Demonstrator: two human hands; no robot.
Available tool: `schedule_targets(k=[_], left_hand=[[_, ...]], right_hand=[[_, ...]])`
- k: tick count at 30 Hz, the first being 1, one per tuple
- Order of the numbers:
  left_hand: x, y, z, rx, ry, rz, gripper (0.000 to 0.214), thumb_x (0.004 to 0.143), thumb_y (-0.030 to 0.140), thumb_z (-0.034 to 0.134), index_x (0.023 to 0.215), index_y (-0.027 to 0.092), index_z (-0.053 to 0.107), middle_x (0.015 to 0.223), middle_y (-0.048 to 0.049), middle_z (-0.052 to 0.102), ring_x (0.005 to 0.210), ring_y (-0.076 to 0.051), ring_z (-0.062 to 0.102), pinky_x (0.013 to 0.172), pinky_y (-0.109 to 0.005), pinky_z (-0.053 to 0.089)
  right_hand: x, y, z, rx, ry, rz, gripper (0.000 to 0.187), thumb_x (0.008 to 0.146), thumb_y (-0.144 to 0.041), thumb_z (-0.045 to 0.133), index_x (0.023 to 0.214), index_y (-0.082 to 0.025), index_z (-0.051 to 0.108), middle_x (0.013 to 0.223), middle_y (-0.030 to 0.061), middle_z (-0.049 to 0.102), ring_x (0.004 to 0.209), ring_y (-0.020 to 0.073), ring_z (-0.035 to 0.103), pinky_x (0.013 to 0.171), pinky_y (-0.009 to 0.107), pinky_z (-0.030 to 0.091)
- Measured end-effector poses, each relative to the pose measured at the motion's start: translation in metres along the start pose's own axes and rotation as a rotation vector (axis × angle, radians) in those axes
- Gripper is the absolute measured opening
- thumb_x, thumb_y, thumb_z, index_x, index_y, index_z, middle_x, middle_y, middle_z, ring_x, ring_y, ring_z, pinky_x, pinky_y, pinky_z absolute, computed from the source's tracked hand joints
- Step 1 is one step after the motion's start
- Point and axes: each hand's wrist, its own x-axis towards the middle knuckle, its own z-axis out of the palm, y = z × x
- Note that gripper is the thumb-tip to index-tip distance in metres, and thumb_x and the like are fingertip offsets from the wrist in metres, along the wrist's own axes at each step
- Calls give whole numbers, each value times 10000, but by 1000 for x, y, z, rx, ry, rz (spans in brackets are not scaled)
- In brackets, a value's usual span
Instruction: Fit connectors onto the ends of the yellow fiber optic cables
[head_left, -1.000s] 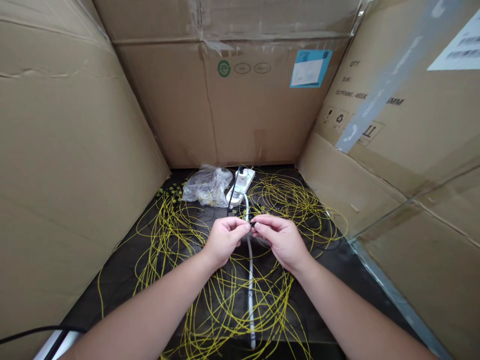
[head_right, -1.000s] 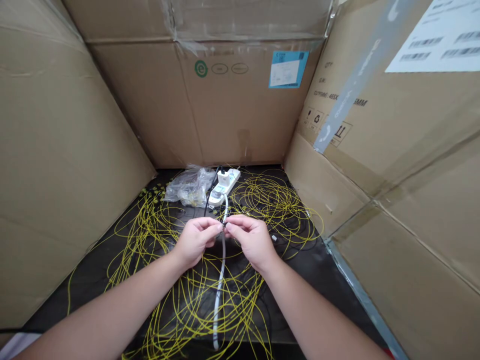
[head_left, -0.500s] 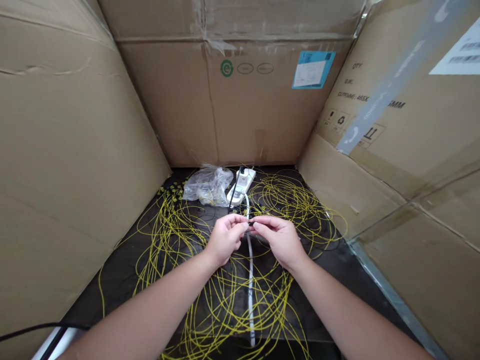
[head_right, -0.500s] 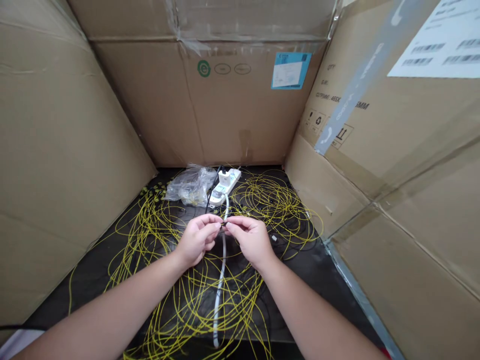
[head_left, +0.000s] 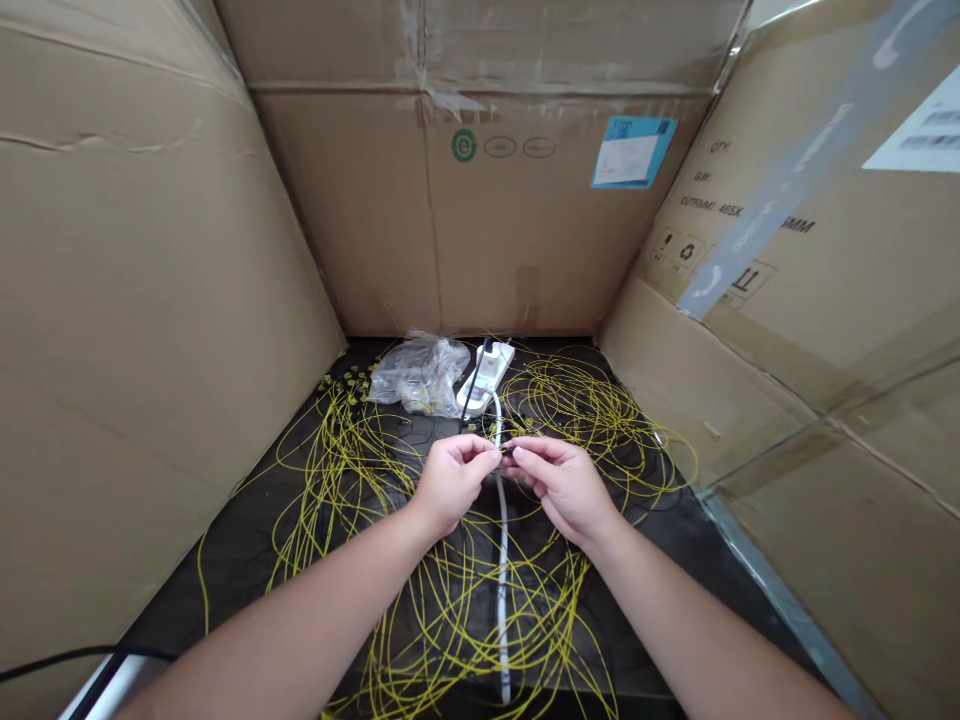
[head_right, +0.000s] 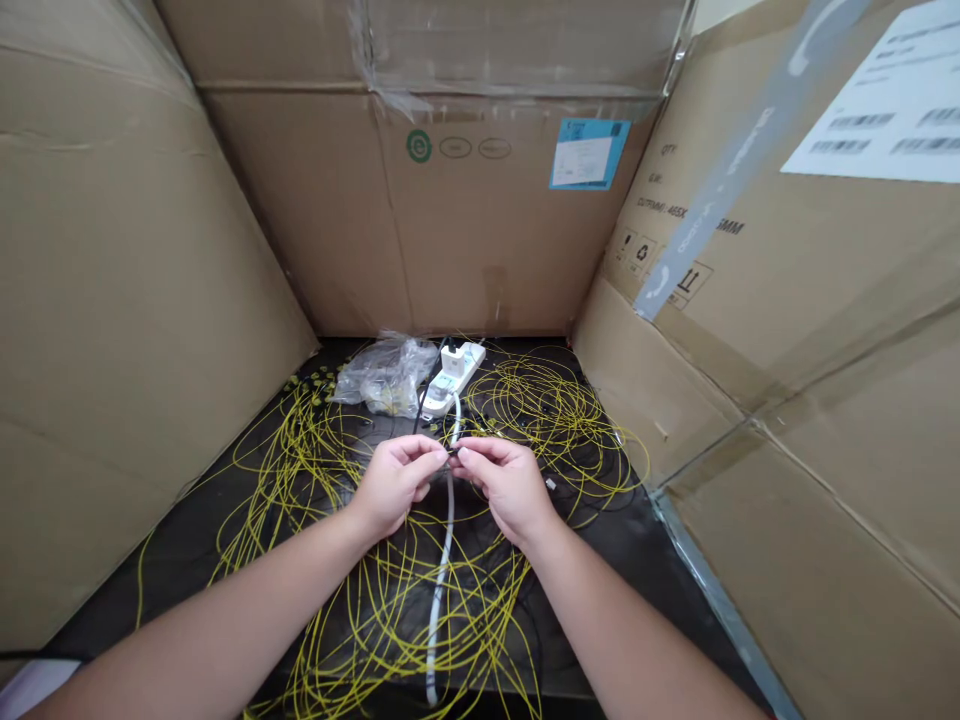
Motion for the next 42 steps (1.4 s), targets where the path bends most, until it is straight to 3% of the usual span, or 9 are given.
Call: schedule_targets(k=[8,16,21,30,36,42], left_hand=[[0,-1,-1,28,19,12,148,651,270,684,634,129,643,446,39,488,368,-30,320,386,-189,246],[-1,1,1,-58,7,-77,185,626,275,695,614,117,600,417,67,396,354,-20,258,353,-184,155],[-2,3,1,-95,-1,-116,182,630,261,688,618,115,581,409,81,356,349,-13,221,343,-179,127],[-1,3,2,-113,0,-128,167,627,237,682,619,114,570,395,79,376,326,-8,237,329,-165,143],[-1,3,2,-114,-7,-130,170,637,239,679,619,113,567,397,80,371,328,-7,235,328,-164,142],[-1,3,2,-95,-2,-123,154,643,232,668,624,115,569,398,78,378,327,-11,240,328,-168,148]], right_hand=[[-1,-1,0,-124,14,-59,204,656,-258,732,839,-171,711,796,60,703,742,179,658,767,361,530],[-4,1,0,-384,46,-255,158,714,-255,680,860,-208,717,947,62,686,805,198,654,806,388,526],[-6,-1,1,-519,82,-379,123,701,-242,681,812,-221,728,921,54,694,877,206,641,833,369,514],[0,2,-1,-58,33,-42,195,639,-256,747,807,-167,705,835,61,707,743,169,670,747,312,545],[0,0,-1,56,9,23,182,631,-219,757,791,-156,700,803,58,705,743,157,669,733,278,546],[-1,1,-1,-26,22,-24,179,648,-233,742,806,-160,699,810,59,705,737,162,670,745,299,543]])
